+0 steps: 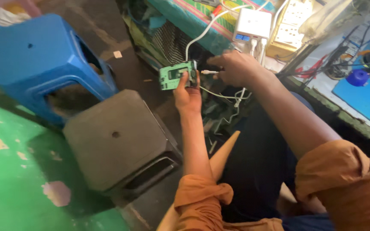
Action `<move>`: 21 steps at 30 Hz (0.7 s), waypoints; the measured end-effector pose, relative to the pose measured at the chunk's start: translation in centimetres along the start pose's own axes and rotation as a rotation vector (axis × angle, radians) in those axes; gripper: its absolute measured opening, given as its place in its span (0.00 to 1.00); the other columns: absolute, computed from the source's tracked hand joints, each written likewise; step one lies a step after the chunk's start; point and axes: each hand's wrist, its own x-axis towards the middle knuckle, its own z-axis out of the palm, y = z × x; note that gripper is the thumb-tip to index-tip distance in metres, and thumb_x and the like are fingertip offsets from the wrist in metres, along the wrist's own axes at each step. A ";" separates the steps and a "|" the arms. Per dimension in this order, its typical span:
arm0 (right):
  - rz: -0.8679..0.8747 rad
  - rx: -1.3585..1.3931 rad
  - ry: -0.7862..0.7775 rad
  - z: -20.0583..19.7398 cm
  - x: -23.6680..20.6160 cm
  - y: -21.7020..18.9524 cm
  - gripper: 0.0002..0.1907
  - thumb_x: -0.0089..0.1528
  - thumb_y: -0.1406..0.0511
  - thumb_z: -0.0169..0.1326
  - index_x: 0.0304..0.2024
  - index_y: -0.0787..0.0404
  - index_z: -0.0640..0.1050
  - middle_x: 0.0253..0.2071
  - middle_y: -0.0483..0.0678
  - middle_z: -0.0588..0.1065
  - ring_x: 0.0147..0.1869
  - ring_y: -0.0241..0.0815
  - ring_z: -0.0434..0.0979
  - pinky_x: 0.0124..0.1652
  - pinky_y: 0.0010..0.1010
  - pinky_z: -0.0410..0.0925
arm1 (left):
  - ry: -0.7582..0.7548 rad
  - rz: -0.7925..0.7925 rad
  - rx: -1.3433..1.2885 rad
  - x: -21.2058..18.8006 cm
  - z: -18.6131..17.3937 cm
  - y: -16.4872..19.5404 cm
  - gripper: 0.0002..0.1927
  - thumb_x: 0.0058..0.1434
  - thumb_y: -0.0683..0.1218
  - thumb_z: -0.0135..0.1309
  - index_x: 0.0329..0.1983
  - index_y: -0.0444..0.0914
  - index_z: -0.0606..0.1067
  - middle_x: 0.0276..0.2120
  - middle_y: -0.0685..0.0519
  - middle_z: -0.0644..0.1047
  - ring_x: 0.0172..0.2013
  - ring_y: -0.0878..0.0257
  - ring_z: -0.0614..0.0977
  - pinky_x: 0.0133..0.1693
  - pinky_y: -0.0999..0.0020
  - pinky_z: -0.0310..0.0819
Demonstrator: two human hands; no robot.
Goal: The person sits on a chair and repairs a Samsung smartphone, prying the screen off the frame with a tool, handling the exposed internal chassis, and connecting the phone to a charging adapter to test it. They use a screwdriver on the midframe and reposition the display panel against the housing.
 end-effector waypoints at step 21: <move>0.088 -0.225 -0.849 4.1 1.9 -0.4 0.14 0.62 0.55 0.58 0.48 0.49 0.83 0.40 0.46 0.84 0.42 0.45 0.85 0.44 0.38 0.74 | 0.352 0.110 0.130 0.9 -0.9 -0.5 0.23 0.56 0.33 0.61 0.53 0.41 0.73 0.45 0.51 0.78 0.42 0.59 0.82 0.37 0.61 0.80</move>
